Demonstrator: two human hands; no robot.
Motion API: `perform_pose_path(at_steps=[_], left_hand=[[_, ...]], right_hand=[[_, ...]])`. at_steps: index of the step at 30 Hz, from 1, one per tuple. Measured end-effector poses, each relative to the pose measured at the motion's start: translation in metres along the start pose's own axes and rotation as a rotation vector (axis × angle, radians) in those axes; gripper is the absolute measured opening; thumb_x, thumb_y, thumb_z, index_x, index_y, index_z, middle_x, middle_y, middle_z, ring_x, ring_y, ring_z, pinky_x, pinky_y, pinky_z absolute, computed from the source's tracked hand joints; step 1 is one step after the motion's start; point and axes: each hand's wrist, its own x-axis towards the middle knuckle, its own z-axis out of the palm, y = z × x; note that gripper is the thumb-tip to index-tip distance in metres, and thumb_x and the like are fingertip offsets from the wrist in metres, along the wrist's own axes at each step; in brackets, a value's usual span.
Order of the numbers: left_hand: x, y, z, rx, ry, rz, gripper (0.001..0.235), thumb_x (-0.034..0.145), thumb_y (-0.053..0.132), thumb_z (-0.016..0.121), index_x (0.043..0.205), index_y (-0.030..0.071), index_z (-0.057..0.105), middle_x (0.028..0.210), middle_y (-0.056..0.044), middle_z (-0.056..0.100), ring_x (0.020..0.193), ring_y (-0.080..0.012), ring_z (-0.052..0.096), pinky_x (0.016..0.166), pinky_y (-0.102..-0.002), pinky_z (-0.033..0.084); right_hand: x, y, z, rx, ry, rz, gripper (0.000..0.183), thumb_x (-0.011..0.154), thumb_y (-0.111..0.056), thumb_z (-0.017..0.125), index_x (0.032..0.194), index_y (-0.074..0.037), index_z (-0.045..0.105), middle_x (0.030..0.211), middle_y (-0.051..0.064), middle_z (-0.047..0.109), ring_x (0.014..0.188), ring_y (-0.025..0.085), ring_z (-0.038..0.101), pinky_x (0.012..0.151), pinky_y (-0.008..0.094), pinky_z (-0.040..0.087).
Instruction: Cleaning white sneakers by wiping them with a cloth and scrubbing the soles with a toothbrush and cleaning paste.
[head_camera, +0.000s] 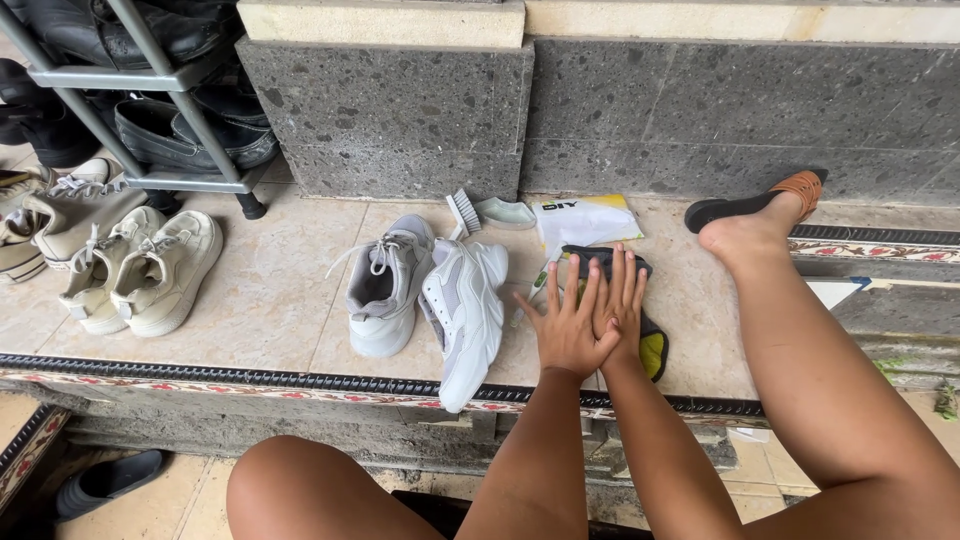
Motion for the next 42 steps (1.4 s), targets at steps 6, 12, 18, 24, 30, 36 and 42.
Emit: perform_pose_path(at_steps=[6,12,18,24,30,36,42], left_hand=[[-0.008,-0.004,0.015,-0.083,0.179,0.028,0.064,0.078,0.050,0.055,0.130,0.014,0.045,0.157,-0.024,0.039,0.154,-0.0414,0.031,0.107,-0.088,0.009],[-0.010,-0.001,0.018,-0.121,0.131,0.067,0.053,0.089,0.048,0.049,0.127,0.012,0.044,0.155,-0.025,0.042,0.152,-0.0427,0.036,0.111,-0.085,0.015],[-0.012,0.003,0.023,-0.120,0.100,0.115,0.053,0.091,0.040,0.046,0.137,0.015,0.052,0.151,-0.021,0.049,0.150,-0.0377,0.044,0.116,-0.075,0.027],[-0.006,0.015,-0.012,-0.468,-0.299,-0.088,0.038,0.084,0.012,0.060,0.119,-0.002,0.053,0.157,-0.030,0.028,0.150,-0.0542,0.030,0.106,-0.077,0.036],[0.054,-0.027,-0.151,-0.804,-0.222,0.104,0.036,0.090,0.022,0.065,0.126,0.022,0.064,0.142,-0.003,0.056,0.155,-0.0393,0.039,0.127,-0.064,0.029],[0.079,-0.138,-0.187,-0.702,-0.018,-0.195,0.023,0.096,0.015,0.058,0.116,0.014,0.068,0.114,-0.004,0.067,0.121,-0.0301,0.061,0.109,-0.049,0.045],[0.001,-0.134,-0.163,-0.806,-0.042,-0.393,0.046,0.101,0.031,0.053,0.142,0.012,0.049,0.153,-0.016,0.045,0.147,-0.0362,0.041,0.122,-0.059,0.031]], right_hand=[[-0.006,0.010,0.015,0.049,0.220,-0.027,0.027,0.106,-0.004,0.043,0.131,0.003,0.052,0.137,0.031,0.052,0.128,0.048,0.052,0.112,0.060,0.042],[-0.027,0.034,0.057,-0.074,0.147,0.071,0.042,0.093,-0.003,0.061,0.131,-0.010,0.046,0.148,0.017,0.041,0.137,0.040,0.044,0.110,0.052,0.041],[-0.027,0.035,0.054,0.046,0.029,0.136,0.037,0.101,-0.008,0.058,0.136,-0.010,0.047,0.151,0.015,0.038,0.141,0.039,0.039,0.112,0.050,0.038],[-0.021,0.029,0.056,-0.140,-0.057,0.137,0.024,0.108,-0.032,0.060,0.124,-0.015,0.056,0.146,0.005,0.047,0.136,0.028,0.046,0.111,0.044,0.038],[-0.015,0.040,0.037,0.272,-0.151,0.135,0.046,0.082,-0.015,0.070,0.123,-0.008,0.050,0.139,0.013,0.048,0.147,0.041,0.034,0.123,0.068,0.005],[0.051,0.047,0.066,0.719,-0.499,0.462,0.013,0.097,-0.017,0.062,0.103,-0.025,0.069,0.069,-0.003,0.073,0.068,0.016,0.072,0.071,0.032,0.053],[0.042,0.004,0.064,0.404,-0.511,0.630,0.018,0.095,-0.035,0.066,0.104,-0.019,0.069,0.078,0.001,0.073,0.069,0.026,0.070,0.066,0.042,0.049]])
